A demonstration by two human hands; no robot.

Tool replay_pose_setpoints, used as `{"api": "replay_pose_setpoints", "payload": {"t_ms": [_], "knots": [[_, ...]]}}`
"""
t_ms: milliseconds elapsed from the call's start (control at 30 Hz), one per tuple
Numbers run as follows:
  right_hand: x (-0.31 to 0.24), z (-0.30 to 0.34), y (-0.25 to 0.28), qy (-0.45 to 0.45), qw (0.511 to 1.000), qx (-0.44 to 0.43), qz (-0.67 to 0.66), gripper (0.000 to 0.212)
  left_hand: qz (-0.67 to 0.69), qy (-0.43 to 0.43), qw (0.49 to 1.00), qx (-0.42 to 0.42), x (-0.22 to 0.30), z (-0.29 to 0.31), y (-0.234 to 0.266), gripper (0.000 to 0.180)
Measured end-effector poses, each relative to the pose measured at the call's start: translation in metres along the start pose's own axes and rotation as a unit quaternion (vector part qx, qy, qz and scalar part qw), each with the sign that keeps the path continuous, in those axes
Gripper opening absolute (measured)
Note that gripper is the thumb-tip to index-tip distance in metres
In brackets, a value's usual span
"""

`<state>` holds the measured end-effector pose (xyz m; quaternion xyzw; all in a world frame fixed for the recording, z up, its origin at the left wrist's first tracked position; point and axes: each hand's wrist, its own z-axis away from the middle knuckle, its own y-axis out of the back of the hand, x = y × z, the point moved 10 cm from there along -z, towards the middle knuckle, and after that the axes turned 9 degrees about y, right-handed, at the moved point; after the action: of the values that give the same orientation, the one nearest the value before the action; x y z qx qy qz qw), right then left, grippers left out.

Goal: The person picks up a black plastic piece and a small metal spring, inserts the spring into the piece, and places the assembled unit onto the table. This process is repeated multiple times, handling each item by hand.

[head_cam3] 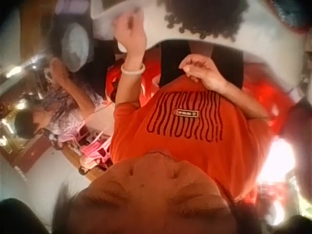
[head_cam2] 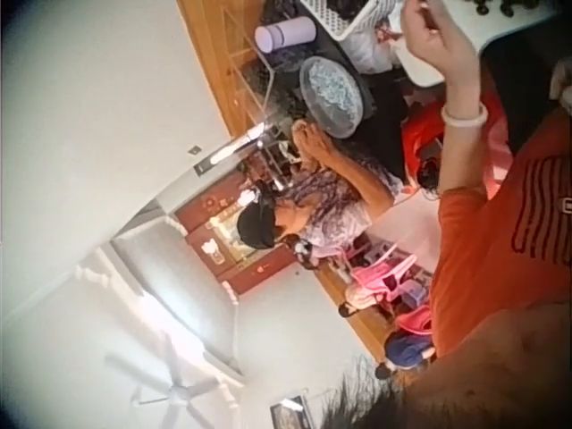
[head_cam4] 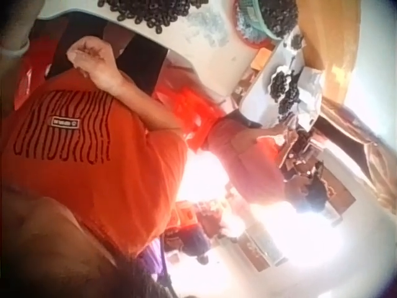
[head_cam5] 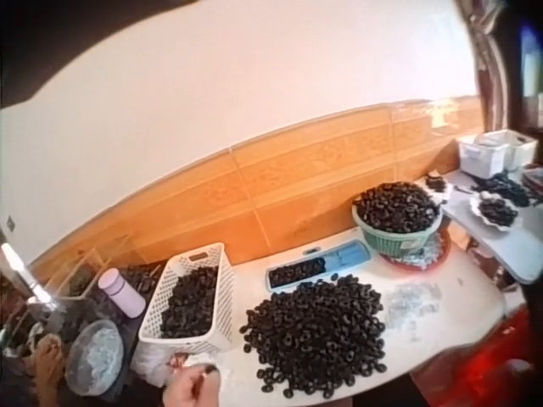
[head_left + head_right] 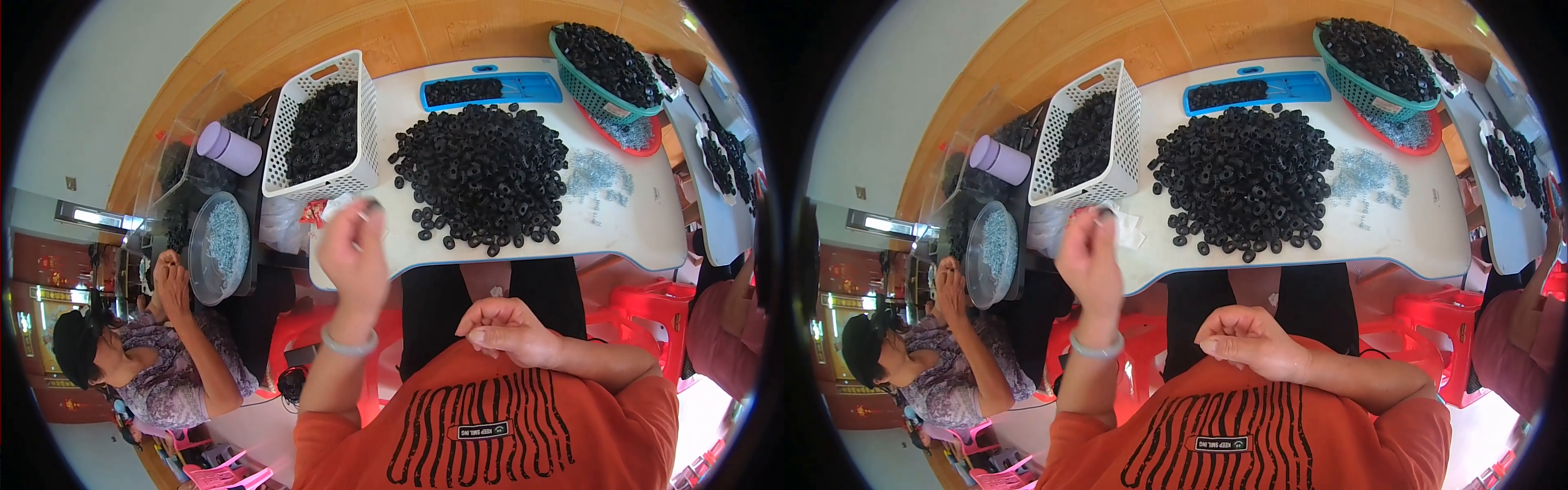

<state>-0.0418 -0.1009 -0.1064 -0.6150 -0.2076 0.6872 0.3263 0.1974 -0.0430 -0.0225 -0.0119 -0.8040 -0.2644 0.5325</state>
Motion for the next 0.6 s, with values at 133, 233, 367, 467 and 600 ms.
{"api": "replay_pose_setpoints", "payload": {"t_ms": [133, 233, 367, 467, 600], "knots": [[0.010, 0.025, 0.018, -0.029, 0.999, 0.013, 0.008, 0.017, -0.067, -0.035, 0.995, 0.058, -0.055, -0.103, 0.004, 0.025], [0.008, 0.036, 0.028, -0.045, 0.999, -0.001, 0.018, 0.014, -0.125, -0.017, 0.991, 0.042, -0.091, -0.133, 0.002, 0.033], [-0.007, 0.049, 0.073, -0.033, 0.995, 0.053, 0.075, 0.011, -0.137, -0.066, 0.988, 0.004, -0.050, -0.087, -0.070, 0.028], [0.001, 0.052, 0.103, -0.037, 0.994, 0.070, 0.073, 0.010, -0.146, -0.071, 0.985, -0.060, -0.032, -0.039, -0.120, 0.020], [0.011, 0.060, 0.104, -0.043, 0.995, 0.056, 0.067, 0.009, -0.322, -0.144, 0.929, -0.108, -0.079, -0.016, -0.169, 0.023]]}}
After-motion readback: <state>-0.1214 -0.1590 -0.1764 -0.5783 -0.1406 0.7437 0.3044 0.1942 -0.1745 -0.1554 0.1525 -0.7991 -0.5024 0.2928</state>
